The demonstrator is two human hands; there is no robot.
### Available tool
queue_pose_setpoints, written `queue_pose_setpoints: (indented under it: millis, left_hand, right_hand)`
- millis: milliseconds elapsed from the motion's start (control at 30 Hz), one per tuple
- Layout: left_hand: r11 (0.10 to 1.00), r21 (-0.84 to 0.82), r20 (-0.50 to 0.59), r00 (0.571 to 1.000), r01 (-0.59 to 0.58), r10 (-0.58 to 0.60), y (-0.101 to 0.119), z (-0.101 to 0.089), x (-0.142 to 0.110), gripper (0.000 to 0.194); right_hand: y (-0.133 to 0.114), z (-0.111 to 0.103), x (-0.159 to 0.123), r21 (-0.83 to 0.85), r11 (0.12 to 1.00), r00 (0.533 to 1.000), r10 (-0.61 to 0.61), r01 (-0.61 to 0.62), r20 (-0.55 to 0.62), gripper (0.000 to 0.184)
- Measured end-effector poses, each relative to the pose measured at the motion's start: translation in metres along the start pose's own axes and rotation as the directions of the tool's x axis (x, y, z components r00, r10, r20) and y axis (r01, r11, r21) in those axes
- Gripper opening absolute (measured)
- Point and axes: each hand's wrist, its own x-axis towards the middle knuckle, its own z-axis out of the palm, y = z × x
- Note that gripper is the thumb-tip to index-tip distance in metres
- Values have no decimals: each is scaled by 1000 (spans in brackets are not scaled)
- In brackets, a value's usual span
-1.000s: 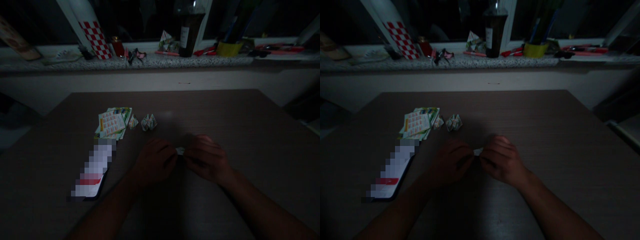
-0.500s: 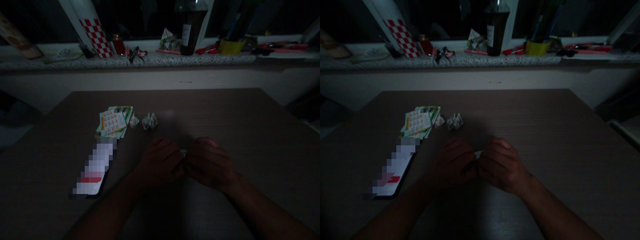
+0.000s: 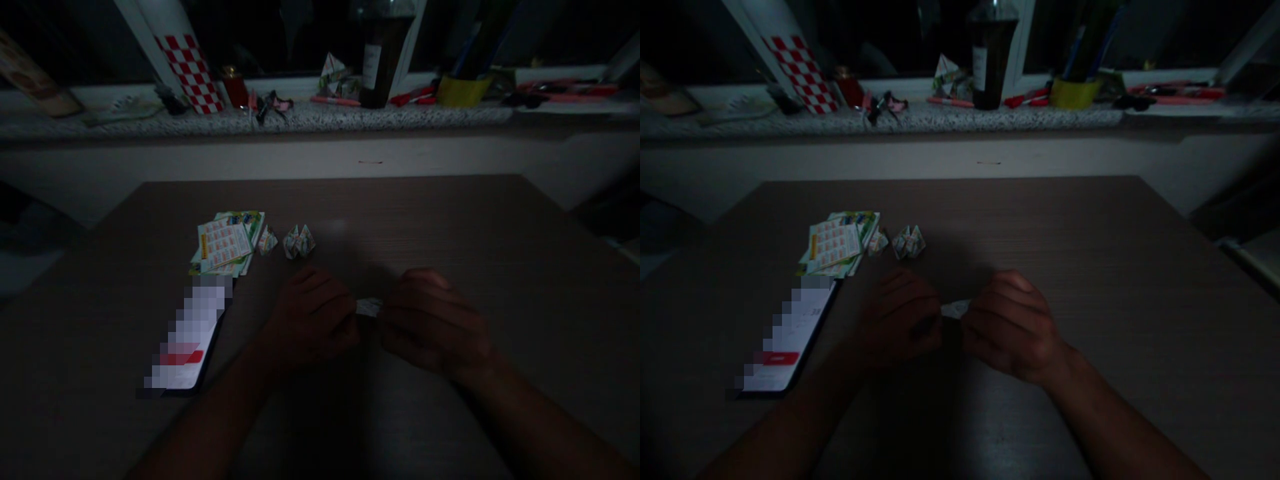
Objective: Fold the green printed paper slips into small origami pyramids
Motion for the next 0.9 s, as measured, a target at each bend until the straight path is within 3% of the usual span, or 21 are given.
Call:
queue_pose_setpoints:
  millis: [200, 400, 467, 533, 600, 667, 733, 767, 833, 900]
  left_hand:
    - [999, 24, -33, 998, 45, -44, -12, -4, -7, 6]
    - [985, 49, -128, 979, 166, -158, -21, -15, -10, 7]
    - [988, 2, -121, 981, 156, -155, -15, -13, -9, 7]
    - [974, -45, -72, 972, 221, -224, -8, -8, -8, 18]
    - [953, -153, -28, 962, 263, -270, 0, -2, -8, 28]
    - [896, -303, 41, 944, 325, -328, 4, 3, -7, 24]
    - [766, -473, 126, 894, 435, -430, 7, 7, -7, 16]
    - [670, -542, 172, 848, 506, -501, 8, 8, -7, 14]
    - [447, -633, 259, 716, 633, -648, 10, 10, -6, 14]
    - [231, -693, 332, 587, 683, -738, 11, 11, -5, 16]
  right_hand:
    - [2, -11, 4, -44, 999, 1000, 28, -28, -1, 12]
    - [7, -22, 7, -61, 992, 990, 107, -113, -87, 17]
    - [7, -21, 6, -42, 992, 992, 112, -115, -65, 18]
    - [6, -16, 6, -7, 995, 993, 104, -104, -57, 17]
    - [4, -11, 5, 39, 992, 991, 122, -120, -53, 17]
    - [2, -6, 5, 110, 981, 984, 165, -158, -64, 16]
    - [0, -2, 4, 208, 952, 965, 245, -222, -91, 16]
    - [-1, -1, 3, 265, 928, 949, 298, -263, -105, 16]
    - [-3, 2, 1, 372, 858, 904, 415, -354, -99, 14]
    - [-3, 3, -3, 447, 781, 860, 509, -437, -48, 11]
